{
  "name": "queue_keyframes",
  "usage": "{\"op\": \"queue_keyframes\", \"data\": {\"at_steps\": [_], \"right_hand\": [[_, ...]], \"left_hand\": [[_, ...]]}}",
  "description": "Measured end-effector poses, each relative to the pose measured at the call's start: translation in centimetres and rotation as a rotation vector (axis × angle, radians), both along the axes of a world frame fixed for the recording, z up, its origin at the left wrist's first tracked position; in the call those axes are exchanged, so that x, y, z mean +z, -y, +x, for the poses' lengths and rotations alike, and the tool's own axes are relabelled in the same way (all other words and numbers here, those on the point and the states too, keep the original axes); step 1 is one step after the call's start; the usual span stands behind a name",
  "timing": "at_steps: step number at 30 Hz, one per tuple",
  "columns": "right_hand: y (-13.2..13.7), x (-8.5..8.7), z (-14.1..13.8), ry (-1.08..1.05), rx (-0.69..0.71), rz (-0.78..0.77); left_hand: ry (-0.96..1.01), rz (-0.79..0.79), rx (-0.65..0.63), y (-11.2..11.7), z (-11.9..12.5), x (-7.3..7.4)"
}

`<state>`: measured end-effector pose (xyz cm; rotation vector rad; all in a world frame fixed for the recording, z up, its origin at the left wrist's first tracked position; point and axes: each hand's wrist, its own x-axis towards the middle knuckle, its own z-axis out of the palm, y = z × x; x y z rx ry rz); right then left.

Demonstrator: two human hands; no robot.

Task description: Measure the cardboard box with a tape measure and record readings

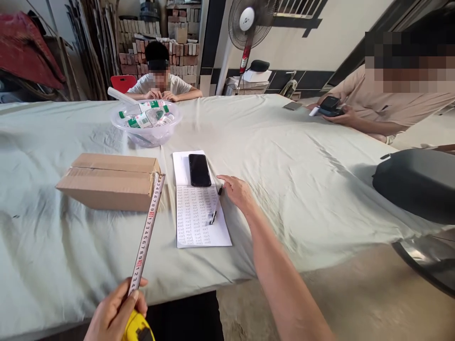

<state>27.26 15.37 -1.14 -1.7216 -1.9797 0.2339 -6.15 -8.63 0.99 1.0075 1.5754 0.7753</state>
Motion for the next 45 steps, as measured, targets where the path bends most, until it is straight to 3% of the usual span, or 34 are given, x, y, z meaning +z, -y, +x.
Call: {"op": "queue_keyframes", "data": {"at_steps": [3, 6, 12, 17, 20, 23, 26, 31, 39, 45], "right_hand": [[1.9, 0.1, -0.2, 0.195, 0.008, -0.054], [4.0, 0.1, -0.2, 0.309, 0.024, -0.079], [7.6, -0.4, 0.8, 0.369, 0.152, -0.022], [9.6, -0.8, 1.8, 0.352, 0.237, 0.031], [10.6, -0.7, 1.9, 0.241, 0.147, 0.061], [11.4, -0.5, 1.0, -0.009, -0.039, 0.159], [12.1, -0.5, -1.0, -0.312, -0.136, 0.164], [13.3, -0.8, -4.0, -0.572, -0.058, 0.005], [14.3, -1.2, -4.8, -0.513, 0.088, -0.026], [14.1, -1.1, -5.1, -0.488, 0.059, -0.029]], "left_hand": [[0.002, 0.01, -0.059, 0.0, -0.4, 0.1], [-0.032, 0.051, -0.026, 0.2, -0.2, 0.4], [-0.031, 0.053, -0.047, 0.4, 0.1, 1.6], [0.129, 0.006, -0.18, -0.5, 0.2, 2.9], [0.301, -0.011, -0.241, -1.7, 1.4, 4.0], [0.457, -0.05, -0.272, -3.5, 3.5, 4.6], [0.614, -0.083, -0.268, -5.5, 6.2, 4.1], [0.804, -0.169, -0.222, -7.5, 10.0, 2.2], [0.836, -0.285, -0.116, -7.4, 10.5, 0.9], [0.822, -0.303, -0.083, -7.7, 10.7, 0.8]]}}
